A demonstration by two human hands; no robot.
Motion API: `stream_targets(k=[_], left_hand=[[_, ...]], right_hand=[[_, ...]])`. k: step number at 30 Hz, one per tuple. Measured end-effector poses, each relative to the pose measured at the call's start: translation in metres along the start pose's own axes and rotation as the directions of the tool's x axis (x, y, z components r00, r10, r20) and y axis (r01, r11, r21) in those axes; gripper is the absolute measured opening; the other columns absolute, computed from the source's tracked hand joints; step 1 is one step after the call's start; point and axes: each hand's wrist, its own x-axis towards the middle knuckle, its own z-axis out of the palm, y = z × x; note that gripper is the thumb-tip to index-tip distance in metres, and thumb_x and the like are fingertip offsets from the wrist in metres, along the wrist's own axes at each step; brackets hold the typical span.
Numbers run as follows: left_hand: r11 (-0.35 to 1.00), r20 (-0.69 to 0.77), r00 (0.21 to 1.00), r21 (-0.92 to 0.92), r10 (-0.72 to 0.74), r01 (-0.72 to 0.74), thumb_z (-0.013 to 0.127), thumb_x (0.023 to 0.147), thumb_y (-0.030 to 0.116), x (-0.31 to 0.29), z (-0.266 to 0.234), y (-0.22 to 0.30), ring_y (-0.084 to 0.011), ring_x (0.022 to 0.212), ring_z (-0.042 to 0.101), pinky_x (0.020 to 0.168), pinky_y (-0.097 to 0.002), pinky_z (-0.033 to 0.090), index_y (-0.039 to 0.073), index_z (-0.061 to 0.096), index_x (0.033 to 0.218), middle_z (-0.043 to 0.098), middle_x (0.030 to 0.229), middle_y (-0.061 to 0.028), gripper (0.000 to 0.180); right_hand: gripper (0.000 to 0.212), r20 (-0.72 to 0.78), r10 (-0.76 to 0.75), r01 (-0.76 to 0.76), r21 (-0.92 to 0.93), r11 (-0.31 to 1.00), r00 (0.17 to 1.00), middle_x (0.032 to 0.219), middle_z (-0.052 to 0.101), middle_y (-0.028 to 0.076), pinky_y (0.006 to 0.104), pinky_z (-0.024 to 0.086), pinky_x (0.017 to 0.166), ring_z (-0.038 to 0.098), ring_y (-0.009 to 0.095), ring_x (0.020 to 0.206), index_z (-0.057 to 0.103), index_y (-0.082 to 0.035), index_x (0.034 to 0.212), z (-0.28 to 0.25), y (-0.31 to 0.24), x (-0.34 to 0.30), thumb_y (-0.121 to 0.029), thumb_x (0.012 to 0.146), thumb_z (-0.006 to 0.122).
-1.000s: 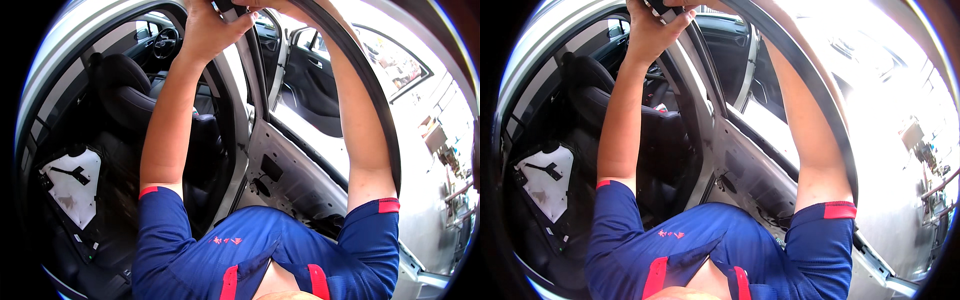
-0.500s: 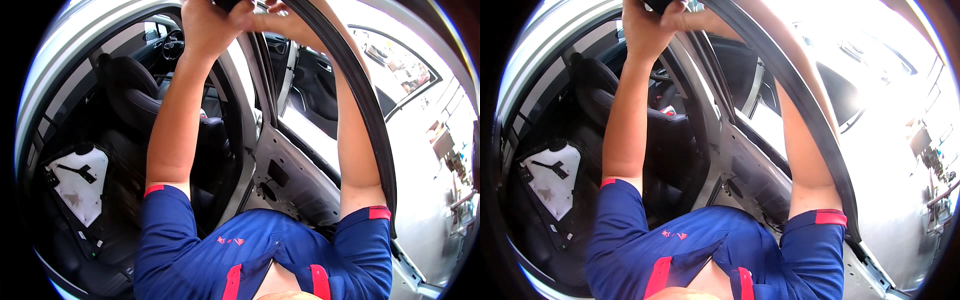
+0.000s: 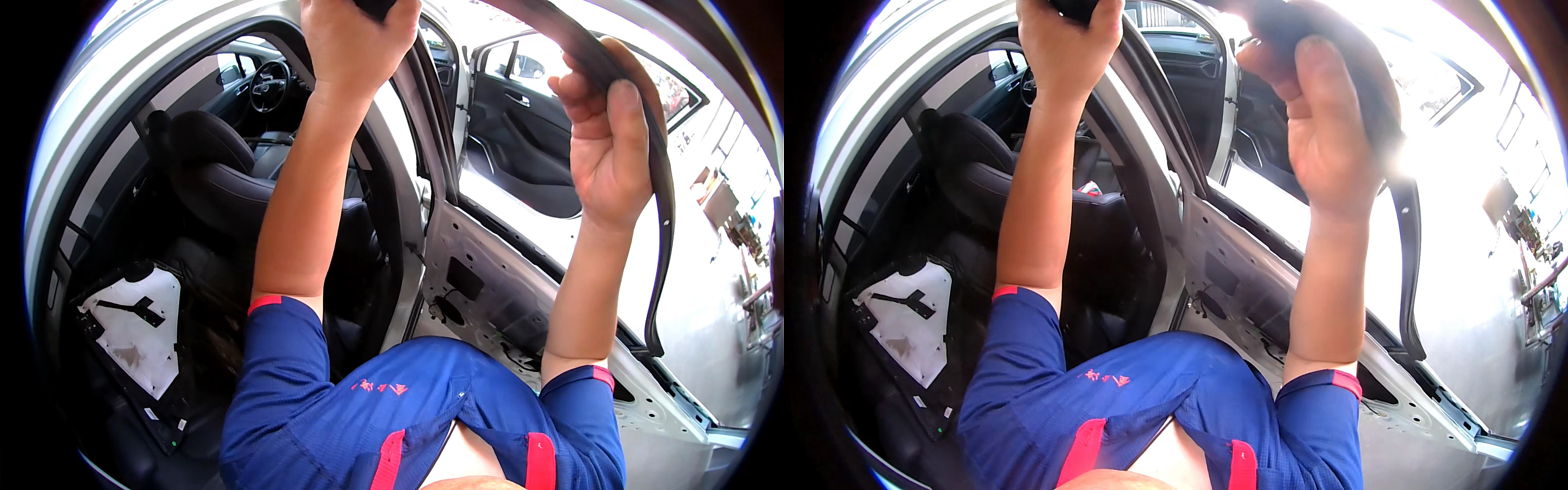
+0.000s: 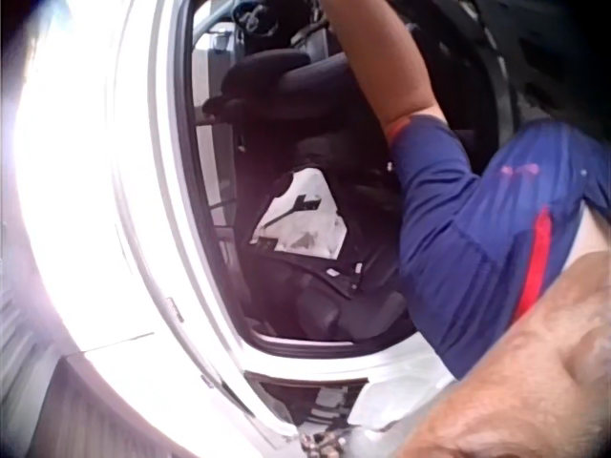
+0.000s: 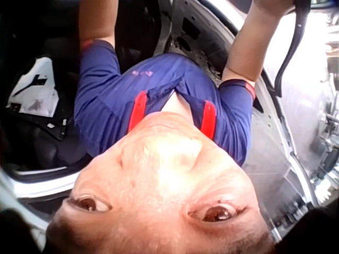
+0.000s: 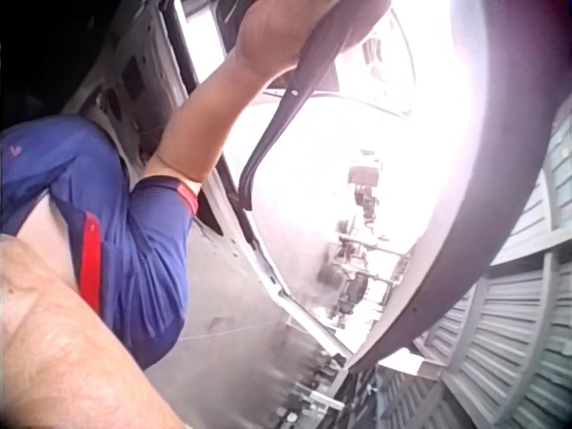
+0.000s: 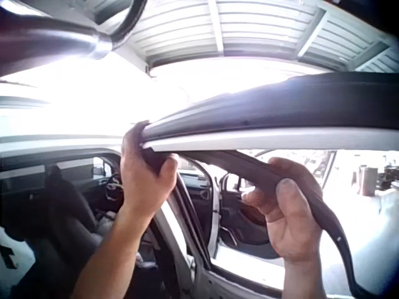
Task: The person installs a black rubber weather seal onto the frame of a white car door. They pick up the seal from the floor, align it with the door's perimeter, and press it into place along the top and side edges using both hands to ensure a tight fit.
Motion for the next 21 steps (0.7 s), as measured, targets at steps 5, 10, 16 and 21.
stream_targets(k=[5,10,16,21], left_hand=[[0.995,0.032,0.998,-0.07,-0.063,0.065,0.076,0.071,0.007,0.008,-0.008,0.007,-0.043,0.109,0.062,0.096,-0.0471,0.051,-0.002,0.05,0.138,0.06,0.12,-0.0247,0.072],[0.993,0.112,0.987,0.005,0.116,-0.117,0.075,0.072,0.005,0.021,-0.018,0.011,-0.046,0.12,0.06,0.104,-0.0466,0.049,0.0,0.052,0.138,0.058,0.13,-0.0274,0.07],[0.999,0.115,0.993,-0.037,0.016,-0.012,0.077,0.077,0.007,0.02,-0.016,0.01,-0.0437,0.124,0.059,0.107,-0.0462,0.048,0.002,0.056,0.139,0.059,0.132,-0.0252,0.065],[0.987,-0.068,0.989,0.083,-0.133,0.139,0.079,0.079,0.013,0.006,0.0,0.02,-0.0422,0.132,0.052,0.111,-0.0452,0.044,-0.001,0.046,0.147,0.051,0.14,-0.0266,0.077]], right_hand=[[0.036,0.021,0.059,-0.057,-0.08,0.995,0.998,0.115,0.073,0.024,0.0409,0.059,0.096,0.075,0.028,0.101,0.057,0.004,0.135,-0.004,-0.004,0.012,-0.016,0.105,0.057],[0.028,-0.086,0.103,-0.104,-0.004,0.995,0.991,0.108,0.074,0.024,0.0408,0.063,0.088,0.076,0.03,0.095,0.059,0.004,0.122,0.019,0.006,0.0,-0.015,0.102,0.063],[0.028,-0.114,0.024,-0.018,0.058,0.998,0.993,0.103,0.074,0.026,0.0385,0.065,0.082,0.076,0.029,0.093,0.058,0.005,0.119,0.029,0.014,0.018,-0.015,0.101,0.066],[0.029,0.019,-0.09,0.09,-0.009,0.996,0.996,0.103,0.073,0.023,0.0359,0.065,0.073,0.076,0.027,0.088,0.061,0.005,0.119,0.025,0.008,0.035,-0.016,0.099,0.066]])
